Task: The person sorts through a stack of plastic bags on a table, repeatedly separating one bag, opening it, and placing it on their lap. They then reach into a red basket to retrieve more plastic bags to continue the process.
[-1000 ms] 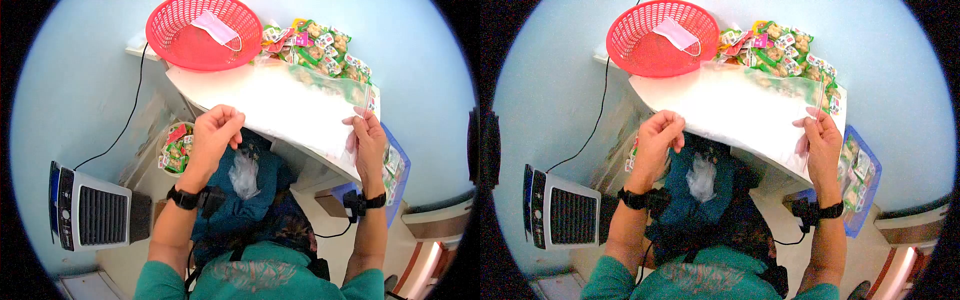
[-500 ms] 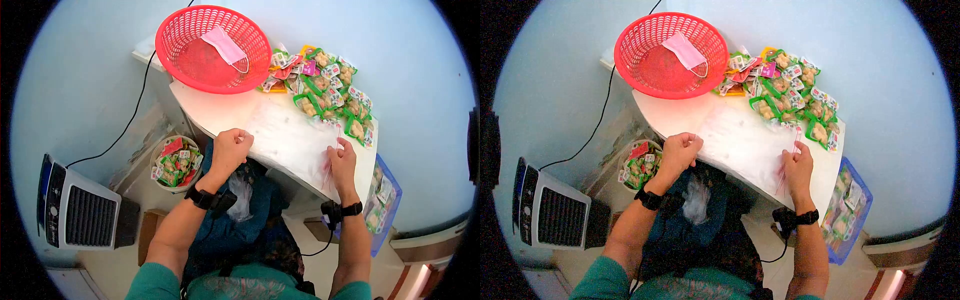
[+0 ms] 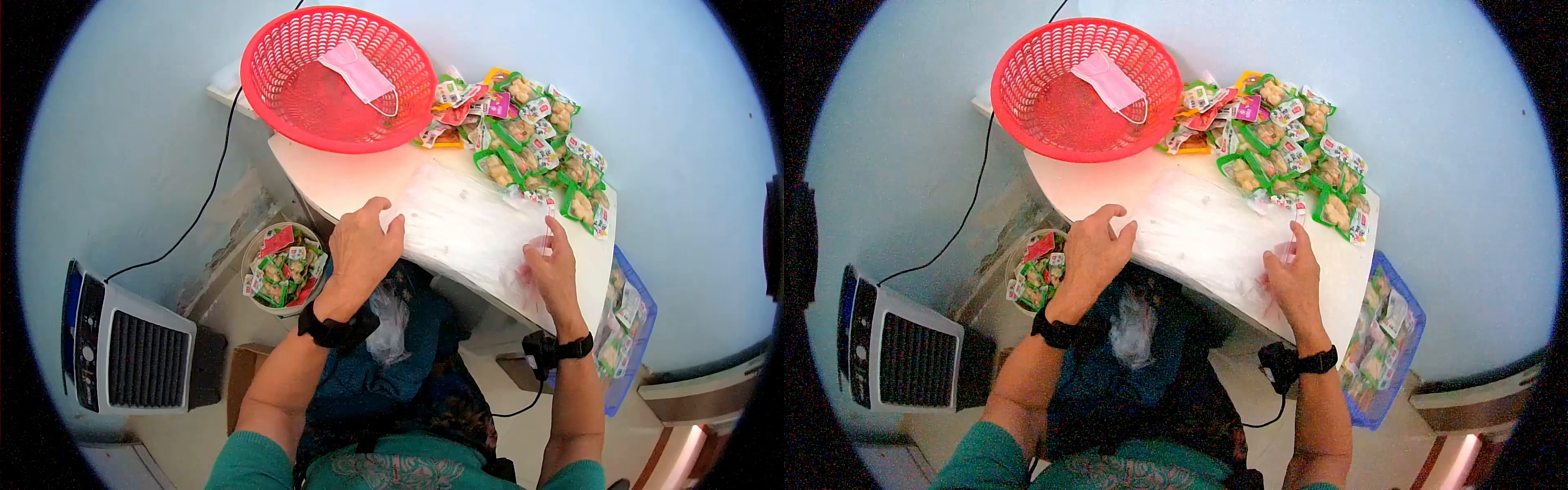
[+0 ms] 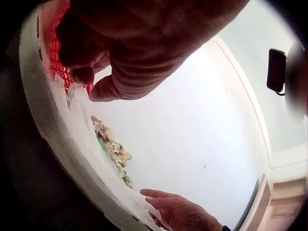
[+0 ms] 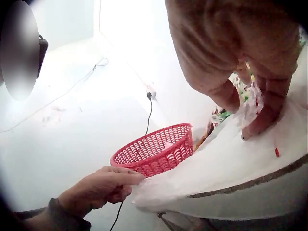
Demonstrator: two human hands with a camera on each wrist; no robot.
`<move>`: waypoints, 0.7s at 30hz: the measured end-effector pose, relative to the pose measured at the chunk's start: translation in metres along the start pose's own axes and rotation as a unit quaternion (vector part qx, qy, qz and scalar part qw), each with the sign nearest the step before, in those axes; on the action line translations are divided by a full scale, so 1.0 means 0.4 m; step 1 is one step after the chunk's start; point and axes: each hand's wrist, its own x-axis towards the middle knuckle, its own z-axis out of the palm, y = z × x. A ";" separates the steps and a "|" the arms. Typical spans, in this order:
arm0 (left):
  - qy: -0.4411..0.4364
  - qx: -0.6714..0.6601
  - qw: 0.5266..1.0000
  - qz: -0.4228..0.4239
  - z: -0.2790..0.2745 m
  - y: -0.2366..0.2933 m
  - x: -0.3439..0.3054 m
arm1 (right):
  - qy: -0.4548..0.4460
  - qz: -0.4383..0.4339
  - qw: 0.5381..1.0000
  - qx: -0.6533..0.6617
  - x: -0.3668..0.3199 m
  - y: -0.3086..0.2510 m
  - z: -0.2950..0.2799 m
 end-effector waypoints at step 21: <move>-0.040 0.081 0.961 0.260 0.205 0.064 0.087 | -0.033 -0.001 0.995 -0.091 0.015 0.020 -0.008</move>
